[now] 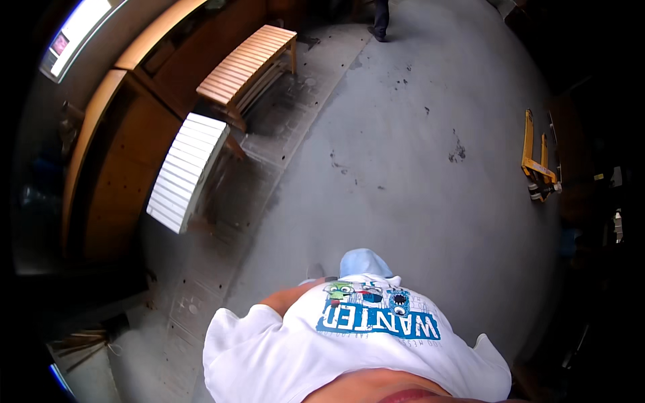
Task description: The person repeatedly picks up flat cardboard sheets from a stack on a wooden pallet and places them onto a growing pile. The person handles the sheets one by one, aligning them as they stack.
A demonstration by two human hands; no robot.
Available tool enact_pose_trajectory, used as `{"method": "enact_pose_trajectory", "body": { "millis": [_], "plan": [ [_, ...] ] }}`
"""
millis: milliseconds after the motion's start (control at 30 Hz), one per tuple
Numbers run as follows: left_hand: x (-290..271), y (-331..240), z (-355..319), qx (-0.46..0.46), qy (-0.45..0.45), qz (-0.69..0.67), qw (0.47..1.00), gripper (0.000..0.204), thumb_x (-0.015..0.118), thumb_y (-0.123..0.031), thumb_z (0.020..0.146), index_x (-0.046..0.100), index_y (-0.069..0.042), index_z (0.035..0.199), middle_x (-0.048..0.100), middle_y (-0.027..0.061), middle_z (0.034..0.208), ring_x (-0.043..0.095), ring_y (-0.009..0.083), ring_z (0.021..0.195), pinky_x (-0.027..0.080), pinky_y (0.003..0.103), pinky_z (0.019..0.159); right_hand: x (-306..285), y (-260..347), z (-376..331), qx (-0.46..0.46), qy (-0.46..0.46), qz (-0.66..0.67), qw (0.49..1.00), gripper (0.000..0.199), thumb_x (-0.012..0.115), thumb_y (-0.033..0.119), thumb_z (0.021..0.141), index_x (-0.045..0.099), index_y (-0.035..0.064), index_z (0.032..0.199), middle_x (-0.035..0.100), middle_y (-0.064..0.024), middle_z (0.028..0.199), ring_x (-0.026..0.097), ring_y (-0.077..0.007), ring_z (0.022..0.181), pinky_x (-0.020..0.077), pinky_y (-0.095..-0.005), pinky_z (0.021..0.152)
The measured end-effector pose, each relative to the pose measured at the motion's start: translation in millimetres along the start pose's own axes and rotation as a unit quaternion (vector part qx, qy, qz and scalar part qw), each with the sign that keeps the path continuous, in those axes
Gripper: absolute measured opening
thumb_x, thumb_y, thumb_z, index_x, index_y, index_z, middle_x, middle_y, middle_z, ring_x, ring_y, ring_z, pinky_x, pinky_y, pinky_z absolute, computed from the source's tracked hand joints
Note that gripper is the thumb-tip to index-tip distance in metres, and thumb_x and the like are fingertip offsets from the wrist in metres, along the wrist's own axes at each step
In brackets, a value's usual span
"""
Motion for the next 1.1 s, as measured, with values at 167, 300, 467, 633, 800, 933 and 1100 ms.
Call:
{"method": "enact_pose_trajectory", "body": {
  "millis": [167, 300, 467, 633, 800, 933, 1100],
  "plan": [
    [-214.5, -50.8, 25.8, -0.013, -0.169, -0.114, 0.979, 0.040, 0.054, -0.039, 0.086, 0.063, -0.006, 0.106, 0.060, 0.0168, 0.111, 0.059, 0.0258, 0.099, 0.047, 0.036, 0.082, 10.8, 184.9, 150.0, -0.013, 0.028, -0.028, 0.999, 0.019, 0.052, 0.021, 0.084, 0.062, 0.0052, 0.084, 0.065, -0.0095, 0.078, 0.062, -0.0188, 0.056, 0.0503, -0.0338, 0.049],
    [-427.3, -72.4, 9.6, -0.004, -0.501, -0.195, 0.843, 0.030, 0.048, -0.022, 0.090, 0.061, 0.003, 0.078, 0.064, 0.0110, 0.071, 0.062, 0.0208, 0.064, 0.049, 0.034, 0.064, 13.9, 354.6, 259.2, -0.054, 0.058, -0.090, 0.993, 0.017, 0.053, 0.019, 0.084, 0.062, 0.0057, 0.082, 0.065, -0.0091, 0.077, 0.062, -0.0180, 0.057, 0.0503, -0.0331, 0.050],
    [-568.9, -116.4, -13.4, -0.037, -0.496, -0.288, 0.819, 0.027, 0.052, -0.022, 0.085, 0.061, 0.003, 0.093, 0.065, 0.0109, 0.074, 0.061, 0.0170, 0.063, 0.048, 0.030, 0.061, -28.7, 641.5, 357.7, -0.072, 0.073, -0.050, 0.993, 0.016, 0.050, 0.016, 0.086, 0.061, 0.0056, 0.091, 0.065, -0.0072, 0.079, 0.062, -0.0145, 0.057, 0.0488, -0.0274, 0.049],
    [-732.6, -156.9, 7.8, -0.049, -0.423, -0.343, 0.837, 0.046, 0.057, -0.040, 0.086, 0.064, 0.003, 0.102, 0.066, 0.0175, 0.094, 0.063, 0.0251, 0.089, 0.048, 0.034, 0.080, -34.5, 856.3, 460.3, -0.140, 0.061, 0.004, 0.988, 0.019, 0.049, 0.019, 0.090, 0.058, 0.0059, 0.099, 0.065, -0.0072, 0.078, 0.061, -0.0137, 0.056, 0.0479, -0.0258, 0.047],
    [-973.1, -223.6, 92.6, 0.162, -0.563, -0.414, 0.697, 0.052, 0.056, -0.046, 0.086, 0.057, -0.001, 0.112, 0.062, 0.0132, 0.106, 0.061, 0.0206, 0.093, 0.047, 0.033, 0.080, -14.5, 1001.0, 535.7, -0.142, 0.066, -0.124, 0.980, 0.019, 0.048, 0.016, 0.090, 0.058, 0.0049, 0.100, 0.065, -0.0096, 0.082, 0.062, -0.0160, 0.063, 0.0502, -0.0272, 0.055],
    [-1112.5, -319.1, 48.7, 0.258, -0.364, -0.728, 0.520, 0.048, 0.049, -0.040, 0.092, 0.046, -0.001, 0.120, 0.060, 0.0109, 0.111, 0.062, 0.0192, 0.096, 0.051, 0.029, 0.075, -16.1, 1103.6, 579.3, -0.143, 0.130, -0.188, 0.963, 0.018, 0.054, 0.015, 0.087, 0.061, 0.0031, 0.099, 0.065, -0.0084, 0.080, 0.061, -0.0138, 0.066, 0.0492, -0.0265, 0.060],
    [-1265.1, -339.5, 18.4, 0.166, -0.514, -0.557, 0.631, 0.041, 0.054, -0.037, 0.089, 0.055, -0.003, 0.111, 0.063, 0.0067, 0.100, 0.062, 0.0131, 0.083, 0.048, 0.024, 0.068, 4.3, 1319.3, 659.9, -0.273, 0.134, -0.210, 0.929, 0.015, 0.060, 0.015, 0.080, 0.065, 0.0010, 0.080, 0.067, -0.0098, 0.072, 0.064, -0.0150, 0.068, 0.0508, -0.0309, 0.063]
  ]
}}
Point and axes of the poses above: each hand's wrist, its own z-axis towards the middle knuckle, its own x-axis out of the palm, y = z × x, the point moved 6 cm from there along z, towards the middle knuckle
